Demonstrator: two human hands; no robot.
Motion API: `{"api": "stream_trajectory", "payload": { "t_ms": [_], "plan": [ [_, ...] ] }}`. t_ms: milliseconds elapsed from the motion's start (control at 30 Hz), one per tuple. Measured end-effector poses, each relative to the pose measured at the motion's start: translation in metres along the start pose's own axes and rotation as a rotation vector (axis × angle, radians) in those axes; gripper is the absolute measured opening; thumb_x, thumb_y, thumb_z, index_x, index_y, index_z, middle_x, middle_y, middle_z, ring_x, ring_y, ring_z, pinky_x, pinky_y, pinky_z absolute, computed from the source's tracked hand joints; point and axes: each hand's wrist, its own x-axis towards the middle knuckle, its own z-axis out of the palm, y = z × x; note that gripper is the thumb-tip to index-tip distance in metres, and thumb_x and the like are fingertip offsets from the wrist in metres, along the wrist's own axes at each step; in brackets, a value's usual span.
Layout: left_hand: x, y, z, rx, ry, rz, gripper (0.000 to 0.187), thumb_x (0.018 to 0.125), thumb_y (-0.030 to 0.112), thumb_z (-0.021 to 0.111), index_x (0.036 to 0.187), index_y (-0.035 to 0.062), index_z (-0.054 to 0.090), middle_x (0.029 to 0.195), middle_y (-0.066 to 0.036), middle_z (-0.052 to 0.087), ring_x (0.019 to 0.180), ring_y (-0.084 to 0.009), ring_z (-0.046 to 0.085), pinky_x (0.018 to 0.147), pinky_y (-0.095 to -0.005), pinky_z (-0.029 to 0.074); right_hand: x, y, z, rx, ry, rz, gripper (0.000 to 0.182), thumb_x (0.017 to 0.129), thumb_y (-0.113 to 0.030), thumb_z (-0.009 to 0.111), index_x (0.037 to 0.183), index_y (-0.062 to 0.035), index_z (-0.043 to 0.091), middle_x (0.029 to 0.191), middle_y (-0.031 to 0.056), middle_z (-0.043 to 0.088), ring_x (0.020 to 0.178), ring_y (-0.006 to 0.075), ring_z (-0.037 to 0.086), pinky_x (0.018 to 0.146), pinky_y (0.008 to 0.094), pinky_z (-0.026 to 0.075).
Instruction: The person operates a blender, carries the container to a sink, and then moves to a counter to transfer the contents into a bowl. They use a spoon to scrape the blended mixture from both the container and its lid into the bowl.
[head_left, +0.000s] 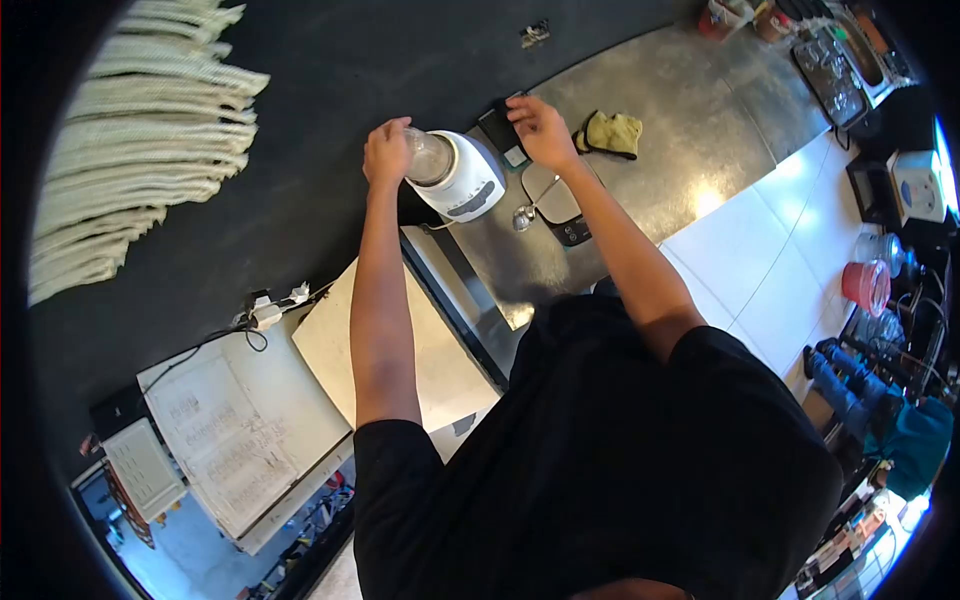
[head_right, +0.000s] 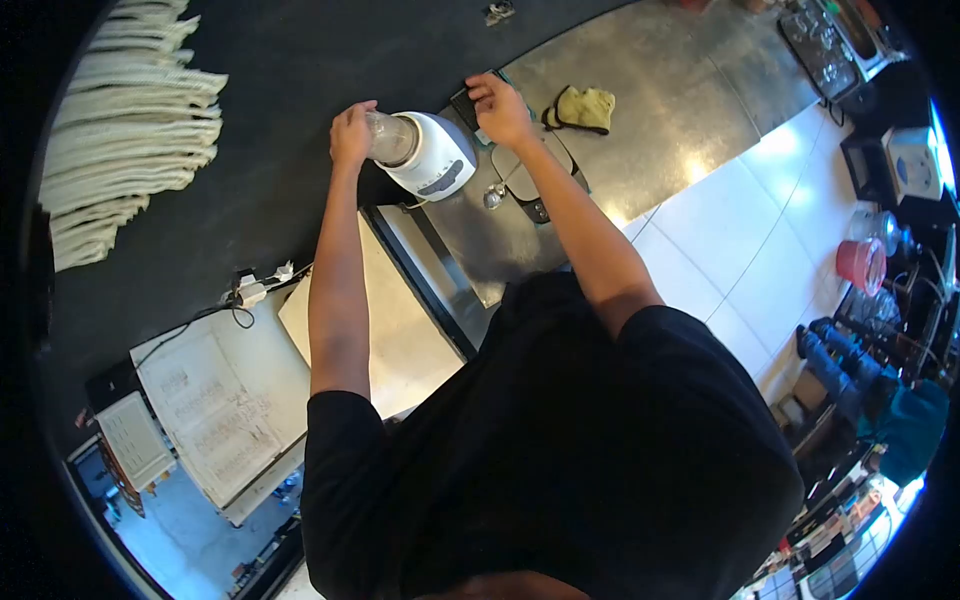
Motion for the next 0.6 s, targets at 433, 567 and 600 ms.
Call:
{"api": "stream_trajectory", "payload": {
  "t_ms": [433,567,600],
  "plan": [
    [0.013,-0.023,0.004,-0.151,-0.048,0.039,0.046,0.094,0.027,0.038,0.108,0.0030,0.074,0.112,-0.017,0.071,0.108,-0.0308,0.064,0.098,-0.0384,0.046,-0.099,0.024,0.069,-0.207,-0.124,0.076,0.028,0.083,-0.005,0.061,0.109,-0.0088,0.067,0.099,0.0136,0.066,0.093,0.0299,0.066,0.083,0.0400,0.053],
    [0.010,-0.016,0.003,-0.214,-0.063,-0.005,0.046,0.094,0.024,0.036,0.108,-0.0001,0.073,0.110,-0.019,0.071,0.104,-0.0300,0.066,0.096,-0.0376,0.048,-0.099,0.007,0.083,-0.250,0.053,0.006,0.048,0.080,-0.004,0.059,0.127,-0.0092,0.055,0.131,0.0183,0.050,0.123,0.0364,0.051,0.099,0.0440,0.047],
    [0.008,-0.014,0.001,-0.252,-0.072,-0.026,0.047,0.094,0.023,0.036,0.108,-0.0022,0.072,0.110,-0.019,0.071,0.103,-0.0294,0.067,0.095,-0.0371,0.049,-0.097,0.005,0.083,-0.268,0.013,-0.010,0.064,0.078,-0.004,0.060,0.139,-0.0043,0.041,0.143,0.0212,0.040,0.133,0.0396,0.040,0.108,0.0444,0.041]
  ]
}}
